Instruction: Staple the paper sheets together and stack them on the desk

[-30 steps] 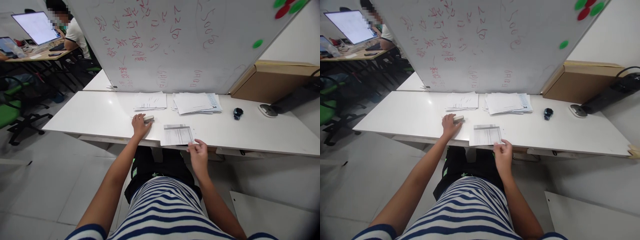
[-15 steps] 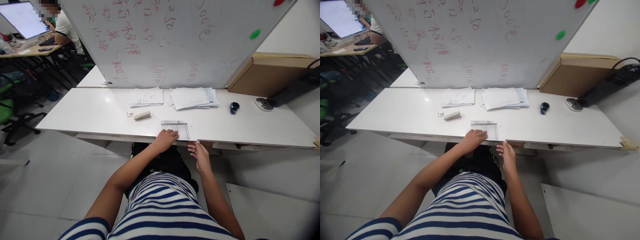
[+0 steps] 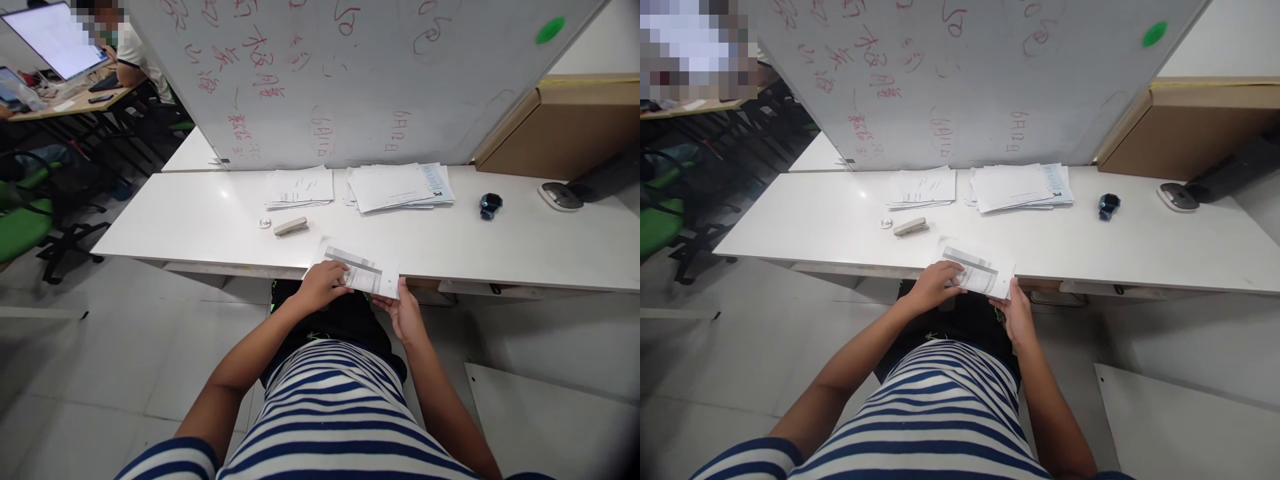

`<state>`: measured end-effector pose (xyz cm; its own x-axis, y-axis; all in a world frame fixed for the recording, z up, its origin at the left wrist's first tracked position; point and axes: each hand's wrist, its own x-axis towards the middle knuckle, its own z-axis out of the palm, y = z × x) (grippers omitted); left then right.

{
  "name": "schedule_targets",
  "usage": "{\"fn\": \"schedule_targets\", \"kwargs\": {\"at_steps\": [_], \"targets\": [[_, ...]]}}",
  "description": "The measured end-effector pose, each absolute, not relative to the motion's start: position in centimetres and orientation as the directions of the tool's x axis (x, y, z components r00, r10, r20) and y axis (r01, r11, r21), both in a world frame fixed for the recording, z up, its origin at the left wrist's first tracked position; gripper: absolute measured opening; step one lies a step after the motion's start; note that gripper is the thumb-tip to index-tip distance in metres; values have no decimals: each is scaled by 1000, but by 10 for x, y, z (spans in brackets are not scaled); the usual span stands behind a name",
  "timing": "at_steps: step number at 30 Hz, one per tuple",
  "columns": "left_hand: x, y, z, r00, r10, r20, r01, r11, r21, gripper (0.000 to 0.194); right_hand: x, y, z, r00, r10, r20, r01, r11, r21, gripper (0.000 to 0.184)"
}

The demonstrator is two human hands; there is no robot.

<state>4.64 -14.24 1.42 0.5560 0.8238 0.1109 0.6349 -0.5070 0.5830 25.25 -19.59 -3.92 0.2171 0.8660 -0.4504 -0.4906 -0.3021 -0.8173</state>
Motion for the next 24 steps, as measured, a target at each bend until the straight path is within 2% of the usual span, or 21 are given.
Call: {"fn": "schedule_targets", "kwargs": {"at_steps": [3,7,10,13,17,19,21,24], "targets": [[45,-144,18,476,878,57,552,-348,758,25,251,-196,-39,248,864,-438,-472,-287,-834,50],[39,-140,23,301,953,23,407,-150,901,28,253,-198,-40,272,863,-426,-474,-265,-840,42],[26,-131,24,20,1000,7,275,-12,961,34,259,-200,-43,220,872,-438,-445,-310,-840,35],[9,-122,26,-246,969,-14,91,38,995,39,264,-202,-43,92,889,-448,-393,-381,-837,33],[-10,-114,29,-391,916,-91,-124,46,991,39,262,-206,-37,-97,886,-454,-322,-459,-828,38],[-14,-113,28,-412,906,-98,-134,46,990,38,259,-208,-37,-172,878,-447,-241,-478,-845,38],[-13,-115,26,-424,903,-67,-71,40,997,36,256,-208,-39,-223,870,-440,-137,-475,-869,37],[-5,-125,26,-320,942,104,157,-56,986,29,252,-209,-42,-235,869,-436,-57,-460,-886,36]]}}
